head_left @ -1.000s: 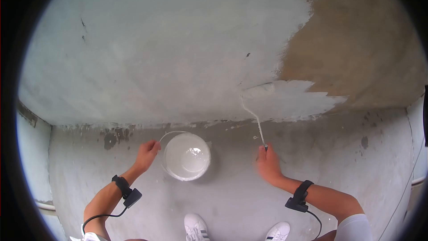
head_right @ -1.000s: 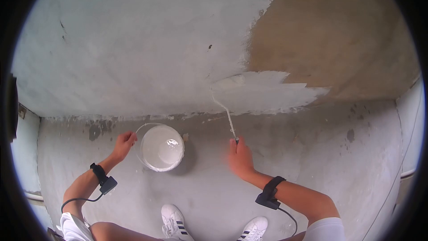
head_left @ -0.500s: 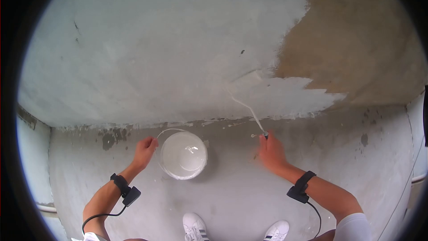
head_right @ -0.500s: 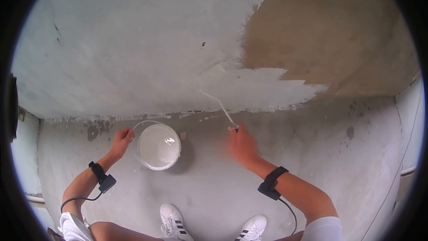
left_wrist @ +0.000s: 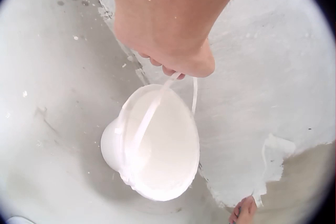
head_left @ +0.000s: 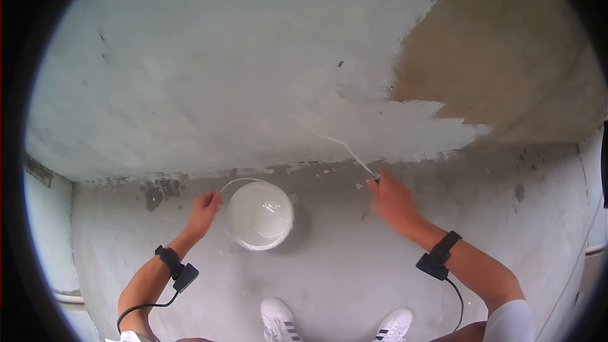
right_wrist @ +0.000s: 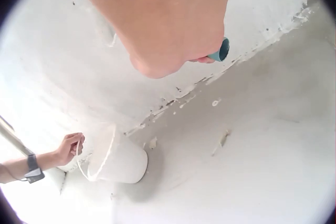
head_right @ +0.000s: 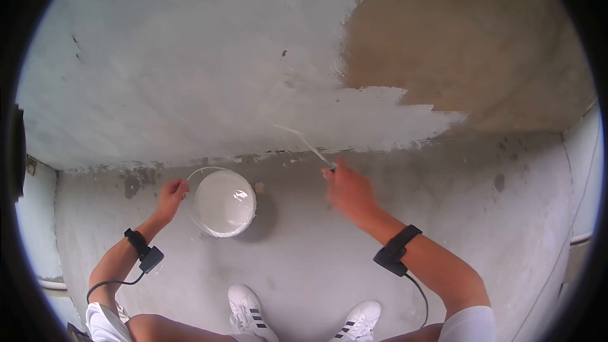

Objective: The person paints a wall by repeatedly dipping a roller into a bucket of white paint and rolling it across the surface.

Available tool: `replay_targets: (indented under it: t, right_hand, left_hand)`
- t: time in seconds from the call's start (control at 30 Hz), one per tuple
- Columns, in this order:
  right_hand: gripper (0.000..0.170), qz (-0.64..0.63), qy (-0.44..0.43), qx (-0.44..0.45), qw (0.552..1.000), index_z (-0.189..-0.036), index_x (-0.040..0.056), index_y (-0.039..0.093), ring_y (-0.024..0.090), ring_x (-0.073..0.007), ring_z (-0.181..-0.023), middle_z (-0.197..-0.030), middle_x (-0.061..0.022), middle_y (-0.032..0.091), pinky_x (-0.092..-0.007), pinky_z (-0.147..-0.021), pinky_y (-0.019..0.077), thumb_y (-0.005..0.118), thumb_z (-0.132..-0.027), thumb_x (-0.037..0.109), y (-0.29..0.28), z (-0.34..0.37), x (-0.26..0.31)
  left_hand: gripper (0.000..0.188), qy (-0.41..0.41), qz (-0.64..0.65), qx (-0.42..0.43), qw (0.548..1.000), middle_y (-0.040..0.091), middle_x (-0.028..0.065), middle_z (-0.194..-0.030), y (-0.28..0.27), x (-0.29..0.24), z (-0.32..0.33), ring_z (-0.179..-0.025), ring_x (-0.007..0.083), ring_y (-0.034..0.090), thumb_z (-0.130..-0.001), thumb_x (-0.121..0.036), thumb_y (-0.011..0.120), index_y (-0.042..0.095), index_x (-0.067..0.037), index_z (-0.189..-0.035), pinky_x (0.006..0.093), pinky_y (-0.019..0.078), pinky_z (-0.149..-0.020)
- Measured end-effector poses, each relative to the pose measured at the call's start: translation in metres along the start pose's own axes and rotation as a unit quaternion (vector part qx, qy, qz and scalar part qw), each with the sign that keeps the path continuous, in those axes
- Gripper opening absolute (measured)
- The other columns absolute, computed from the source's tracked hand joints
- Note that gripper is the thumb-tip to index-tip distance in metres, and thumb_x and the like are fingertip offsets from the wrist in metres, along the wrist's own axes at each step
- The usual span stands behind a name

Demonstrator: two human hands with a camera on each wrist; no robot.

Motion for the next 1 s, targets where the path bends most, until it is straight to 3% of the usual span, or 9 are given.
replay_targets:
  t: [0.13,0.4,0.63,0.7,0.83,0.93,1.0]
  right_hand:
    - [0.033,0.012,-0.022,-0.025,0.999,-0.104,-0.0026,0.047,0.064,-0.0443,-0.071,-0.073,-0.0216,0.065,-0.0522,-0.063,0.0502,0.050,-0.099,0.030,-0.010,-0.004,0.003]
    - [0.029,0.093,0.031,-0.049,0.994,-0.103,0.0019,0.050,0.063,-0.0448,-0.076,-0.081,-0.0228,0.065,-0.0530,-0.063,0.0492,0.052,-0.098,0.031,-0.032,0.013,-0.103]
    - [0.028,0.103,-0.013,-0.024,0.994,-0.090,0.0024,0.051,0.061,-0.0434,-0.069,-0.073,-0.0208,0.062,-0.0506,-0.058,0.0461,0.057,-0.096,0.029,-0.100,0.030,-0.096]
    - [0.028,0.115,-0.027,-0.020,0.993,-0.087,0.0021,0.051,0.061,-0.0426,-0.067,-0.069,-0.0200,0.061,-0.0494,-0.057,0.0454,0.059,-0.095,0.027,-0.124,0.050,-0.102]
    - [0.024,0.100,0.108,-0.009,0.989,-0.087,0.0028,0.052,0.061,-0.0419,-0.066,-0.069,-0.0197,0.061,-0.0485,-0.057,0.0455,0.062,-0.093,0.024,-0.148,0.097,-0.130]
    - [0.023,0.071,0.183,-0.018,0.980,-0.092,0.0024,0.055,0.063,-0.0396,-0.066,-0.071,-0.0201,0.063,-0.0476,-0.059,0.0474,0.064,-0.091,0.023,-0.171,0.125,-0.147]
    - [0.026,0.051,0.187,-0.046,0.980,-0.098,0.0013,0.056,0.066,-0.0368,-0.067,-0.073,-0.0204,0.064,-0.0470,-0.061,0.0493,0.067,-0.090,0.023,-0.195,0.137,-0.149]
  left_hand:
    - [0.032,0.011,-0.018,-0.008,1.000,0.055,-0.0012,-0.067,0.002,-0.016,0.002,-0.064,0.0073,0.048,-0.099,-0.026,0.054,0.063,0.000,-0.083,0.0249,0.0385,-0.059]
    - [0.032,-0.014,-0.023,0.008,1.000,0.051,-0.0023,-0.069,-0.001,-0.002,0.003,-0.066,0.0068,0.045,-0.099,-0.027,0.054,0.061,0.000,-0.084,0.0252,0.0369,-0.060]
    - [0.030,-0.005,0.002,-0.011,1.000,0.049,-0.0027,-0.071,0.007,-0.013,-0.005,-0.067,0.0064,0.043,-0.100,-0.027,0.053,0.058,-0.001,-0.084,0.0243,0.0358,-0.062]
    - [0.031,-0.032,0.002,-0.002,0.999,0.049,-0.0021,-0.070,0.016,-0.047,0.004,-0.068,0.0072,0.045,-0.099,-0.028,0.053,0.056,-0.002,-0.083,0.0243,0.0363,-0.063]
    - [0.032,-0.087,0.051,0.045,0.994,0.050,-0.0003,-0.071,0.049,-0.076,0.006,-0.068,0.0102,0.049,-0.098,-0.032,0.053,0.053,-0.004,-0.081,0.0258,0.0382,-0.067]
    - [0.029,-0.226,0.121,0.139,0.957,0.052,0.0014,-0.074,0.076,-0.103,0.023,-0.070,0.0135,0.053,-0.098,-0.033,0.052,0.053,-0.007,-0.083,0.0291,0.0404,-0.068]
    - [0.023,-0.294,0.160,0.133,0.933,0.055,0.0015,-0.080,0.077,-0.110,0.029,-0.073,0.0148,0.056,-0.098,-0.030,0.051,0.057,-0.009,-0.092,0.0295,0.0411,-0.071]
Point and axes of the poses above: each hand's wrist, its own z-axis away from the middle knuckle, its own y-axis out of the palm, x = y × z, the point moved 6 cm from there along -z, towards the middle knuckle
